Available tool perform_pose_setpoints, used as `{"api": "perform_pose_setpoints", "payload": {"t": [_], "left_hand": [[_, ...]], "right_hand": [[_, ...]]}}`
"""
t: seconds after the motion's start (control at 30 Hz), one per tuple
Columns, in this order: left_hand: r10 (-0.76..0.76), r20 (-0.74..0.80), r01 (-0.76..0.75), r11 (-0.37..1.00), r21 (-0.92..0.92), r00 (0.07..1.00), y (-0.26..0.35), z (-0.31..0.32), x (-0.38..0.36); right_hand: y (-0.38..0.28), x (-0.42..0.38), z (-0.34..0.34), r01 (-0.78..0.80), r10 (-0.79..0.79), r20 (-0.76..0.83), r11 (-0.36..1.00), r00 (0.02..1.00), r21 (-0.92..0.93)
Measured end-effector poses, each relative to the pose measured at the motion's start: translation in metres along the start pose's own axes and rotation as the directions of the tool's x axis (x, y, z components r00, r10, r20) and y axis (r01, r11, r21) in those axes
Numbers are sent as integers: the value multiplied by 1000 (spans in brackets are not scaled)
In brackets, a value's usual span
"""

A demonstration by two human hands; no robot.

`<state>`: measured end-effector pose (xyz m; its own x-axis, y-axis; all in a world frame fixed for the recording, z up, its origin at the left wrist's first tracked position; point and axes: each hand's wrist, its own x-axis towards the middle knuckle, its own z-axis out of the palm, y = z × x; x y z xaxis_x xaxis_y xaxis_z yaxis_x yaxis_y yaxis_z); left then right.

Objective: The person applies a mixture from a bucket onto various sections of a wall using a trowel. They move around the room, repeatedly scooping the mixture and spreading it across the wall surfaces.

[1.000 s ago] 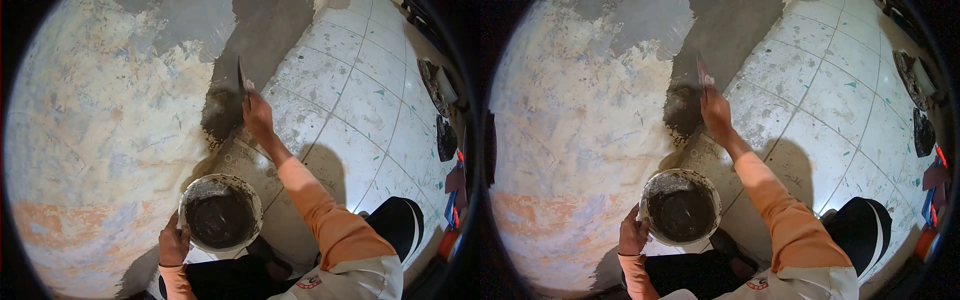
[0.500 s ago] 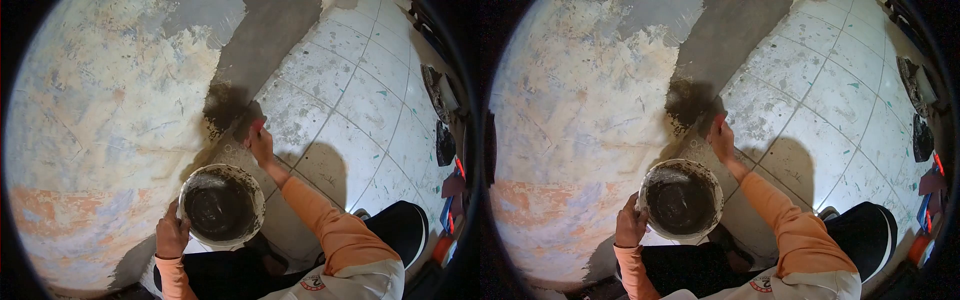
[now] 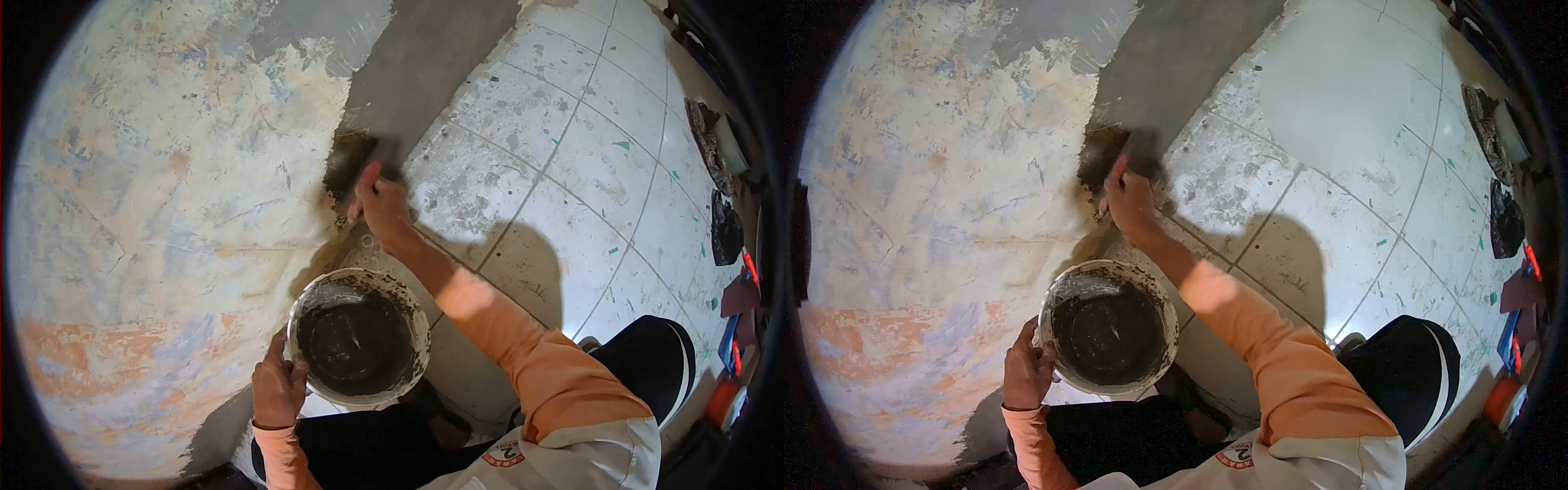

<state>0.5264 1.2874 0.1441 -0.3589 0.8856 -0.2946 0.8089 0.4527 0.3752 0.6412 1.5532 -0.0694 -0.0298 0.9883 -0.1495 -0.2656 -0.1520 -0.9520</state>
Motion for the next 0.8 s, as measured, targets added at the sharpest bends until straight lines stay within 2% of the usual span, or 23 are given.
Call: {"api": "perform_pose_setpoints", "payload": {"t": [0.07,0.1,0.17,0.27,0.3,0.33,0.4,0.43,0.47,0.5,0.53,0.6,0.63,0.67,0.7,0.73,0.8], "left_hand": [[-27,-22,26,999,-35,999,1,3,2],[-8,-27,8,1000,10,1000,-2,5,5],[18,-35,-16,998,62,999,0,4,7],[9,-8,-9,998,56,1000,7,8,8],[71,1,-71,997,31,997,4,12,10],[135,7,-135,991,4,991,2,15,12],[168,2,-168,986,-7,986,3,19,15],[185,3,-185,983,-18,983,6,21,17],[196,12,-196,980,-31,980,14,22,19],[133,17,-133,991,-9,991,26,23,20],[69,31,-69,997,16,997,36,23,20],[73,115,-67,996,-61,991,43,28,25],[83,132,-75,995,-62,988,44,29,23],[99,150,-90,994,-66,984,50,29,21],[65,188,-57,997,-51,980,61,28,21],[41,214,-13,991,-132,976,48,40,22],[-37,348,148,944,-296,937,78,44,25]], "right_hand": [[-9,-22,-28,-122,92,103,928,990,351],[2,-19,-40,-119,89,102,929,991,350],[39,-7,-56,-59,93,-100,951,991,303],[45,27,-64,-110,166,-164,946,972,306],[32,40,-60,-167,196,-146,968,970,188],[24,47,-47,-159,188,-152,970,970,185],[5,62,-25,-92,95,4,949,995,301],[-18,50,-31,-84,91,-8,952,996,296],[-59,22,-40,-61,11,122,908,992,415],[-91,7,-52,-55,-80,232,851,969,522],[-105,7,-65,-49,-66,207,863,976,503],[-142,11,-103,-83,25,219,963,975,257],[-152,21,-125,-60,64,114,997,991,-40],[-155,32,-150,-67,72,63,994,995,-82],[-152,44,-178,-126,145,88,974,986,-189],[-150,50,-213,-187,225,99,938,969,-292],[-147,32,-291,-263,275,-35,862,961,-433]]}}
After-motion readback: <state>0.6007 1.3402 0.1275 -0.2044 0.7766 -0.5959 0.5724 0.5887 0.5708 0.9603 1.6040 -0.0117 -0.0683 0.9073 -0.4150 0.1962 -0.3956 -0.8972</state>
